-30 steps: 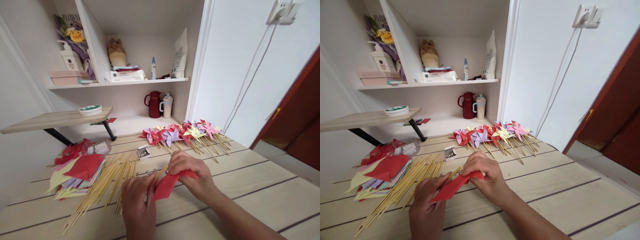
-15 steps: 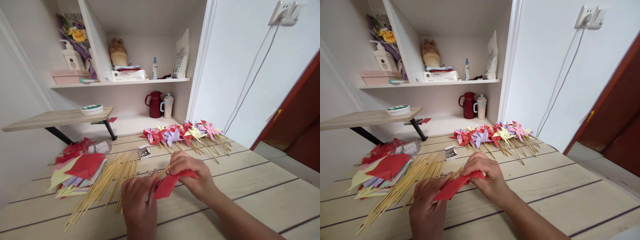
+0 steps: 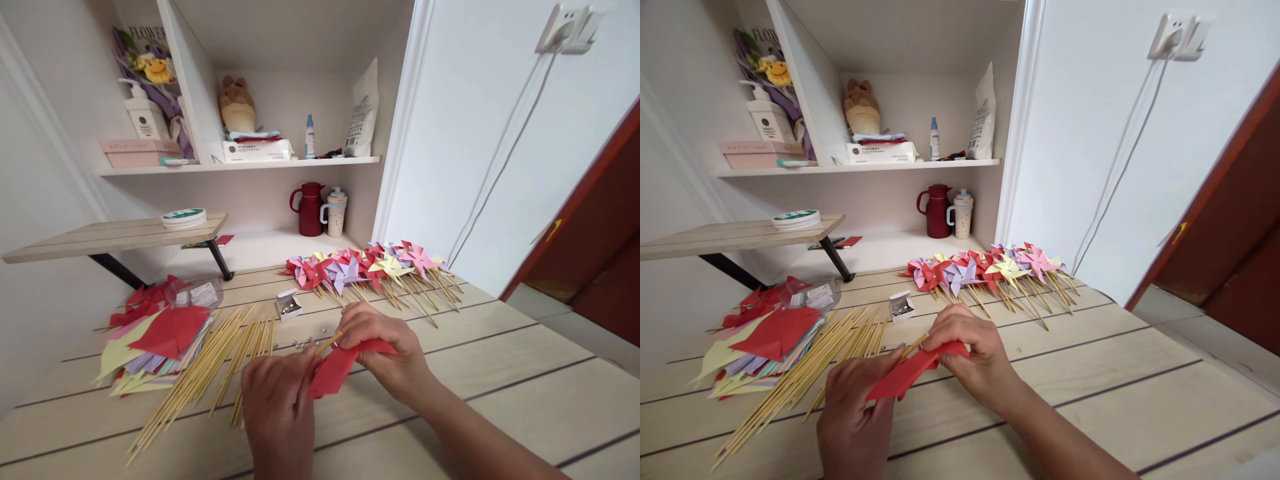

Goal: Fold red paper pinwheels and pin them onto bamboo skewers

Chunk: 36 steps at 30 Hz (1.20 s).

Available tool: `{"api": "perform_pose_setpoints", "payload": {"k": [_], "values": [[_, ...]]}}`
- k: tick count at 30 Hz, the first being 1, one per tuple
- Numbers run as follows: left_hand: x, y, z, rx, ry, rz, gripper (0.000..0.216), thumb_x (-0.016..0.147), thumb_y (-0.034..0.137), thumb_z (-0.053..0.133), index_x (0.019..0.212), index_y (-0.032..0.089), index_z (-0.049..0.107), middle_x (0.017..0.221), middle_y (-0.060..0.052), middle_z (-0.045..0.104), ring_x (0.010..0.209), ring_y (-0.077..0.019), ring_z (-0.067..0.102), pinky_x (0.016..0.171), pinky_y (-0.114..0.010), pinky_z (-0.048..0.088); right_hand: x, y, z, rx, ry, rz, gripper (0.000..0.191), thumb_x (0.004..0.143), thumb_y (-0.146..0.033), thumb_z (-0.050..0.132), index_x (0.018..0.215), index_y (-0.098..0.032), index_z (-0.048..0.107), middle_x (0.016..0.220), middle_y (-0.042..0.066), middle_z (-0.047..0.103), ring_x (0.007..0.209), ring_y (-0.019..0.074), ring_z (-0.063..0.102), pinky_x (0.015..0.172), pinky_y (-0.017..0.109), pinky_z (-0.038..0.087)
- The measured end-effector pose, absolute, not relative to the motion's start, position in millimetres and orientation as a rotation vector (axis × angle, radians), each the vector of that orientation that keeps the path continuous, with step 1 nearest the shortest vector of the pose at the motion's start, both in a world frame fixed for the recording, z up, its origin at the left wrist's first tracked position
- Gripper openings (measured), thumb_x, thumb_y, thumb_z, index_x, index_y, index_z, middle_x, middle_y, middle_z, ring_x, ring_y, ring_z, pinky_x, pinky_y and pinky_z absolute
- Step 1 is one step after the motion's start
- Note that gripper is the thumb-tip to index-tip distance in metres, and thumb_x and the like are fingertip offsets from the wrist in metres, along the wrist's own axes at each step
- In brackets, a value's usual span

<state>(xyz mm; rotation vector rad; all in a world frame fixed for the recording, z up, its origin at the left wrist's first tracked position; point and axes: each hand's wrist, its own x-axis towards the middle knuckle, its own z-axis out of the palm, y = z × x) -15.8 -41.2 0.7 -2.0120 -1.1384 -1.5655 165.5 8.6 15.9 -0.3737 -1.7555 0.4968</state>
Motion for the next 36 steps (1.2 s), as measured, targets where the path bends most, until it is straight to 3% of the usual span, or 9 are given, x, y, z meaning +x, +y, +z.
{"api": "perform_pose_setpoints", "payload": {"k": [13,20,25,32,36], "values": [[-22,-43,0,-1.993,-1.123,-1.433,0.021,0.094,0.008,0.056,0.106,0.019,0.068,0.085,0.003,0.078,0.072,-0.0125,0.065,0.078,-0.034,0.039,166,9,13,-0.388,-1.738,0.603,0.009,0.087,-0.018,0.072,0.092,-0.026,0.074,0.082,0.002,0.072,0.082,0.0193,0.064,0.084,0.041,0.051],[-31,-47,2,-1.842,-0.992,-1.154,0.028,0.088,0.002,0.061,0.112,0.015,0.069,0.082,0.001,0.079,0.075,-0.0154,0.064,0.088,-0.04,0.035,165,8,13,-0.432,-1.703,0.693,0.007,0.086,-0.02,0.073,0.088,-0.027,0.074,0.081,0.001,0.071,0.083,0.0188,0.063,0.085,0.039,0.051],[-28,-50,5,-1.771,-1.021,-1.166,0.027,0.088,0.002,0.064,0.106,0.02,0.071,0.084,0.004,0.08,0.077,-0.0138,0.065,0.093,-0.04,0.035,163,5,13,-0.469,-1.666,0.719,0.001,0.086,-0.025,0.074,0.086,-0.025,0.073,0.08,0.002,0.07,0.082,0.0193,0.063,0.082,0.038,0.054],[-39,-47,5,-1.794,-0.855,-1.098,0.017,0.085,0.004,0.067,0.092,0.019,0.07,0.077,0.002,0.078,0.076,-0.0144,0.065,0.092,-0.04,0.036,162,3,9,-0.607,-1.59,0.687,0.017,0.083,-0.034,0.078,0.094,-0.024,0.071,0.086,0.004,0.072,0.085,0.0205,0.069,0.079,0.036,0.058],[-40,-46,6,-1.781,-0.854,-1.072,0.016,0.086,0.004,0.066,0.095,0.017,0.07,0.078,0.001,0.079,0.075,-0.0147,0.064,0.089,-0.04,0.036,161,3,10,-0.616,-1.635,0.581,0.021,0.083,-0.038,0.077,0.099,-0.026,0.076,0.087,0.006,0.075,0.098,0.025,0.07,0.086,0.041,0.059]]}}
